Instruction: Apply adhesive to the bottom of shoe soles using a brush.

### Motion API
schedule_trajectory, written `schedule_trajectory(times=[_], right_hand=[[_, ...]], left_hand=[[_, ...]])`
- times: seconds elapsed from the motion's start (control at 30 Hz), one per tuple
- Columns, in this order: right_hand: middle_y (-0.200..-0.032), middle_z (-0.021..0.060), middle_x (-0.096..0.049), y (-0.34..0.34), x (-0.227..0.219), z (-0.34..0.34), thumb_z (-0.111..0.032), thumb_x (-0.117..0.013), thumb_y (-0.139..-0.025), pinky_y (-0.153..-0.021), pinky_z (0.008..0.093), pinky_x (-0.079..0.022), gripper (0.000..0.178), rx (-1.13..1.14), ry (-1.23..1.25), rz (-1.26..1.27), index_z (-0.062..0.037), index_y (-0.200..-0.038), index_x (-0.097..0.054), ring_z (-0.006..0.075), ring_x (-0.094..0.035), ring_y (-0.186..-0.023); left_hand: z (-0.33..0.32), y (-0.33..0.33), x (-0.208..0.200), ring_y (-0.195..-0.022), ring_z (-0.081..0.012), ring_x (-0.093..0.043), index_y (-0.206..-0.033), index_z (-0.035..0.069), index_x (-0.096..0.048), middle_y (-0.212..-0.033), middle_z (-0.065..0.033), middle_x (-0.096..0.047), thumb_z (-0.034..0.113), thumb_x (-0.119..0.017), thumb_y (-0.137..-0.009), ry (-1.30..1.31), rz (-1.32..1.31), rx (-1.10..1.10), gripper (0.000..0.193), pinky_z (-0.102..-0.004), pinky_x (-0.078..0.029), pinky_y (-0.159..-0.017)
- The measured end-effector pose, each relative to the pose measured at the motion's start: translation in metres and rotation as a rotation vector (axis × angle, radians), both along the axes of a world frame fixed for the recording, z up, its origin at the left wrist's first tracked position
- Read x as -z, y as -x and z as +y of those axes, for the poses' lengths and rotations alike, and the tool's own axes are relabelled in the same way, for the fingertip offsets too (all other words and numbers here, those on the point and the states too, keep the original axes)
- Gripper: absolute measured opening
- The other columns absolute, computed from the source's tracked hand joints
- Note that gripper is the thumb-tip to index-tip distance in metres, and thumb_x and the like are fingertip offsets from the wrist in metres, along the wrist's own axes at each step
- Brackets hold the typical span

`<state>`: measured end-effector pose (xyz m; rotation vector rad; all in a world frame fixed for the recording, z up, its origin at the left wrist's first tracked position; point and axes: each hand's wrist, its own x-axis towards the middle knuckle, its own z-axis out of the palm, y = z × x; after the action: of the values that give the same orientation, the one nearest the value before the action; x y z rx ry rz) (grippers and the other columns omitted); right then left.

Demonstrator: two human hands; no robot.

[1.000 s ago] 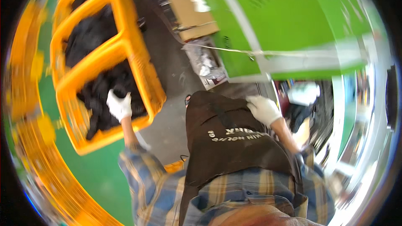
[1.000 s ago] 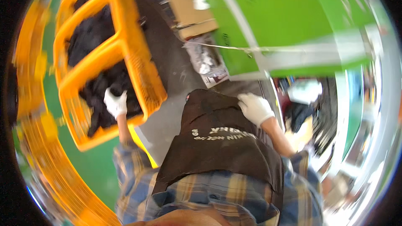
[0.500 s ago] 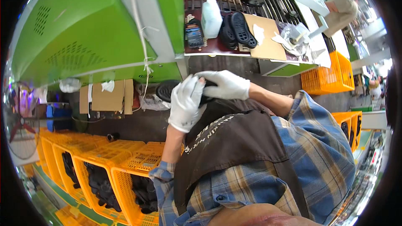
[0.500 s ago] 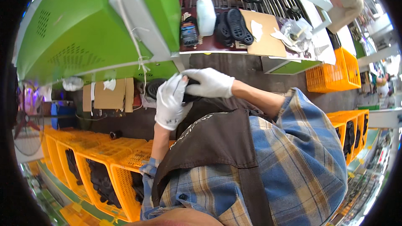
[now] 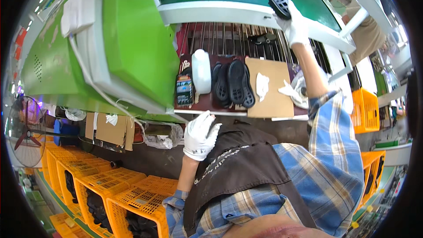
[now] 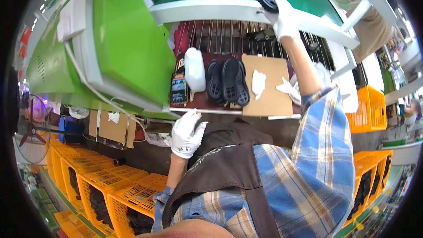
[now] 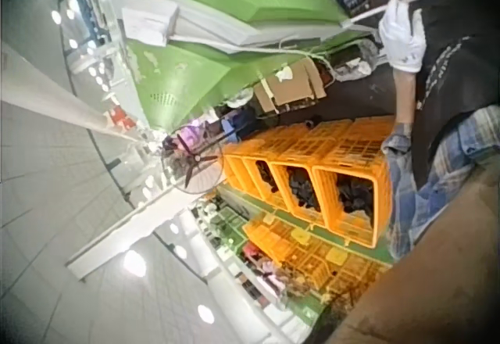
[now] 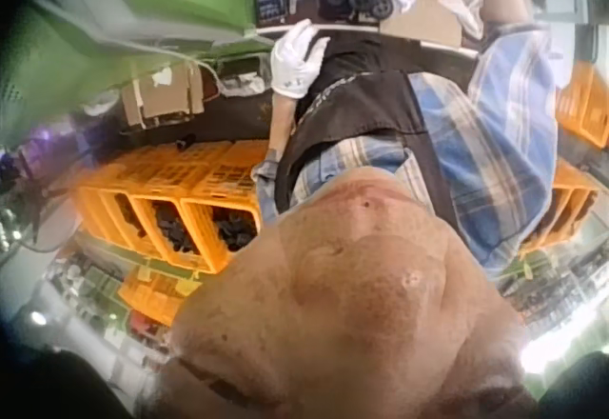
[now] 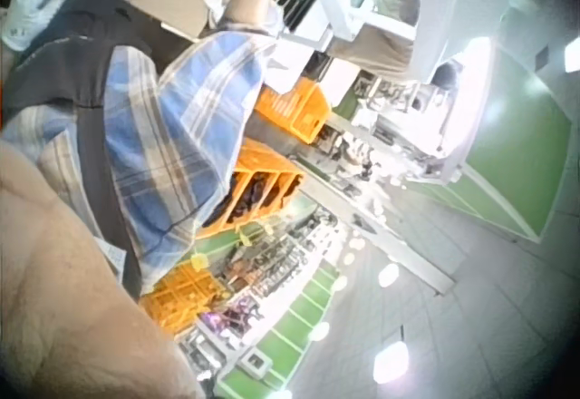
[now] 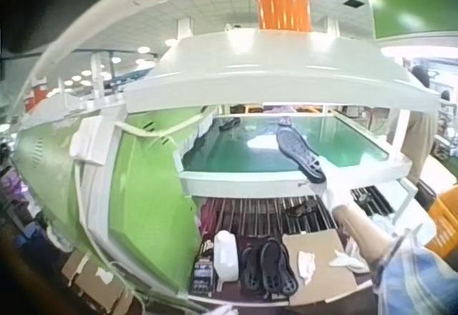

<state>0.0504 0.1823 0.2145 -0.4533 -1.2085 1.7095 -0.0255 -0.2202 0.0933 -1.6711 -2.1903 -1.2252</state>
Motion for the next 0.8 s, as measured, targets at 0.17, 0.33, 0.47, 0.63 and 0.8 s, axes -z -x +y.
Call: schedule_trajectory(times=[0.17,0.33,0.47,0.63,0.8], right_hand=[[-0.126,0.0258,-0.051,0.017,0.023,0.133,-0.039,-0.064,-0.080,-0.103,0.0390,-0.035,0.069,0.433,-0.768,-0.961,0.0043,-0.130,-0.044,0.0351,-0.050,-0.116],[-0.119,0.0212,-0.057,-0.006,0.042,0.160,-0.033,-0.060,-0.083,-0.094,0.0415,-0.042,0.052,0.459,-1.093,-1.068,-0.0004,-0.123,-0.053,0.0354,-0.054,-0.109],[-0.117,0.0224,-0.057,-0.004,0.034,0.162,-0.040,-0.061,-0.081,-0.093,0.0430,-0.043,0.060,0.356,-0.976,-1.107,-0.0007,-0.126,-0.050,0.0368,-0.055,-0.107],[-0.116,0.0253,-0.056,0.017,0.026,0.164,-0.051,-0.063,-0.077,-0.093,0.0429,-0.044,0.079,0.457,-1.028,-1.150,-0.0028,-0.136,-0.038,0.0376,-0.055,-0.107],[-0.110,0.0257,-0.058,0.052,0.016,0.164,-0.057,-0.062,-0.074,-0.090,0.0431,-0.046,0.083,0.513,-1.018,-1.327,-0.0022,-0.133,-0.039,0.0377,-0.057,-0.105]], left_hand=[[0.083,-0.037,0.018,-0.086,-0.0321,-0.063,-0.097,0.005,-0.064,-0.103,-0.0151,-0.064,0.015,-0.071,-0.076,0.084,-0.147,-0.022,0.025,-0.0382,-0.050,-0.075],[0.123,-0.060,0.042,-0.083,-0.0320,-0.063,-0.096,0.002,-0.064,-0.098,-0.0154,-0.064,0.019,-0.069,-0.079,0.116,-0.261,-0.029,0.024,-0.0393,-0.050,-0.072],[0.138,-0.068,0.053,-0.085,-0.0309,-0.064,-0.096,0.004,-0.064,-0.098,-0.0140,-0.065,0.015,-0.069,-0.078,0.195,-0.296,-0.014,0.022,-0.0381,-0.051,-0.074],[0.159,-0.075,0.047,-0.083,-0.0308,-0.064,-0.095,0.004,-0.064,-0.096,-0.0137,-0.065,0.016,-0.069,-0.078,0.245,-0.230,0.078,0.022,-0.0382,-0.051,-0.072],[0.178,-0.079,0.034,-0.079,-0.0312,-0.062,-0.092,0.004,-0.061,-0.092,-0.0131,-0.063,0.018,-0.064,-0.081,0.359,-0.189,0.302,0.018,-0.0395,-0.050,-0.069]])
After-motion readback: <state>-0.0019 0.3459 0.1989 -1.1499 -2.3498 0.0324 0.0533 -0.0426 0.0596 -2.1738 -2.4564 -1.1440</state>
